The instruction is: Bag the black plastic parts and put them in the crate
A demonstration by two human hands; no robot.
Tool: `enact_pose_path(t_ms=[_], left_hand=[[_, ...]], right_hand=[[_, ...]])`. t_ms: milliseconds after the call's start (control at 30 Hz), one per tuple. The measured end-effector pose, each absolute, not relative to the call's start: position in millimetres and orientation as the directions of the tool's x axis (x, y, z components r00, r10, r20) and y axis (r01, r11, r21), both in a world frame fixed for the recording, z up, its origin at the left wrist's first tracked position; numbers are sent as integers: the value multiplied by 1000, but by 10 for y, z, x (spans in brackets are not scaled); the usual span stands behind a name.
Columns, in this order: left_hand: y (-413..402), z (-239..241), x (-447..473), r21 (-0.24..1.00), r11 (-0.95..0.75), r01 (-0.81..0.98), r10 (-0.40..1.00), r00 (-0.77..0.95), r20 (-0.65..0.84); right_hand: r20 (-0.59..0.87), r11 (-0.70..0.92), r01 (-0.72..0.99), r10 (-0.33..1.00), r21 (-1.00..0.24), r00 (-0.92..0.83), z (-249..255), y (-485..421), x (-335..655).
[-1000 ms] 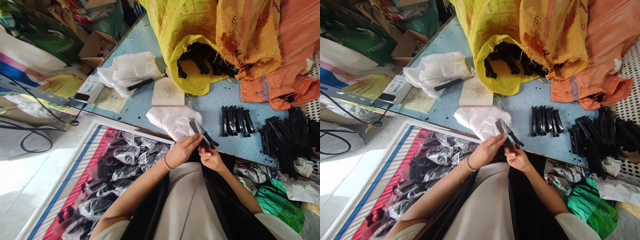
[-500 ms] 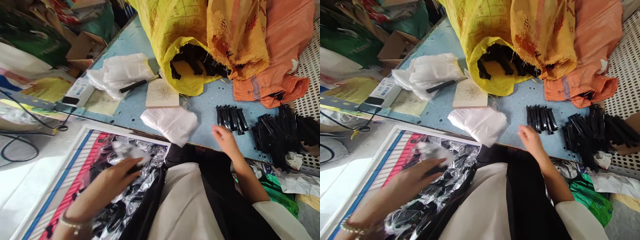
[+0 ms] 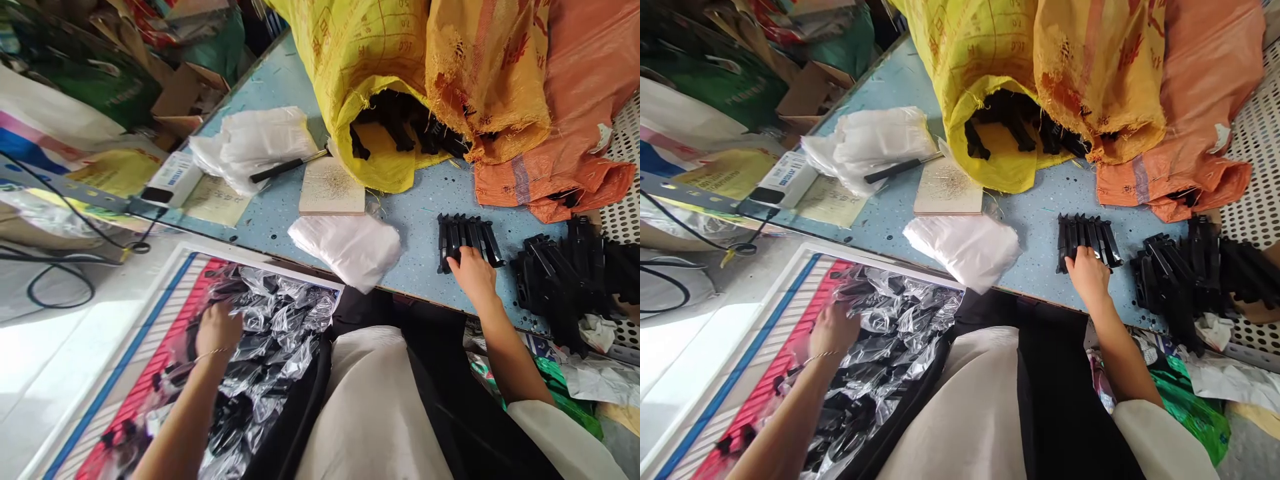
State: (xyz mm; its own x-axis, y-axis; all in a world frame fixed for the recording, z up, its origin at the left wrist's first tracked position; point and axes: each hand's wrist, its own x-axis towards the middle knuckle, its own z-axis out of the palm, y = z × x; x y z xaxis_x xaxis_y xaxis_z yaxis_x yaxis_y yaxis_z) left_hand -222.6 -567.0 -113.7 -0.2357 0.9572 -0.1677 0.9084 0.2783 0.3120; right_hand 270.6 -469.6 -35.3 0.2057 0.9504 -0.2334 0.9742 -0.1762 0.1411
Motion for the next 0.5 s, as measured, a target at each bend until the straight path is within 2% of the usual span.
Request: enact_pose_path(t_ms=[33, 67, 133, 200, 267, 300, 333, 400, 433, 500], left_hand=[[-5522, -1167, -2021, 311, 288, 906, 957, -266, -114], [-5372, -1177, -1757, 373, 208, 904, 976, -216, -22], [-5093, -1147, -1125, 504, -159, 849, 985, 104, 135], [-4868, -1083, -533, 466, -428, 774, 904, 360, 233], [-4697, -1028, -163, 394, -474, 787, 880, 424, 212], [-4626, -1010, -84, 394, -462, 795, 887, 424, 184], [-4563, -997, -66, 430, -441, 788, 896, 417, 153], [-4457, -978, -156, 585, -400, 705, 899, 427, 100], [-4416, -968, -226, 671, -371, 641, 897, 435, 80], [-4358, -945, -341, 796, -270, 542, 909, 416, 26]], right_hand=[[-241, -185, 973, 947, 137, 214, -361, -4684, 2701], [-248, -193, 973, 944, 127, 220, -369, -4674, 2702], [-252, -210, 974, 941, 89, 226, -386, -4668, 2725], [-233, -223, 975, 947, 10, 219, -409, -4694, 2789], [-206, -231, 958, 959, -168, 195, -446, -4765, 2892], [-211, -242, 921, 960, -306, 183, -471, -4820, 2949], [-233, -270, 844, 956, -464, 178, -500, -4888, 3001], [-323, -364, 555, 930, -748, 174, -568, -5058, 3064], [-380, -409, 373, 912, -832, 153, -605, -5153, 3063], [-485, -485, 37, 875, -874, 21, -679, -5344, 2985]])
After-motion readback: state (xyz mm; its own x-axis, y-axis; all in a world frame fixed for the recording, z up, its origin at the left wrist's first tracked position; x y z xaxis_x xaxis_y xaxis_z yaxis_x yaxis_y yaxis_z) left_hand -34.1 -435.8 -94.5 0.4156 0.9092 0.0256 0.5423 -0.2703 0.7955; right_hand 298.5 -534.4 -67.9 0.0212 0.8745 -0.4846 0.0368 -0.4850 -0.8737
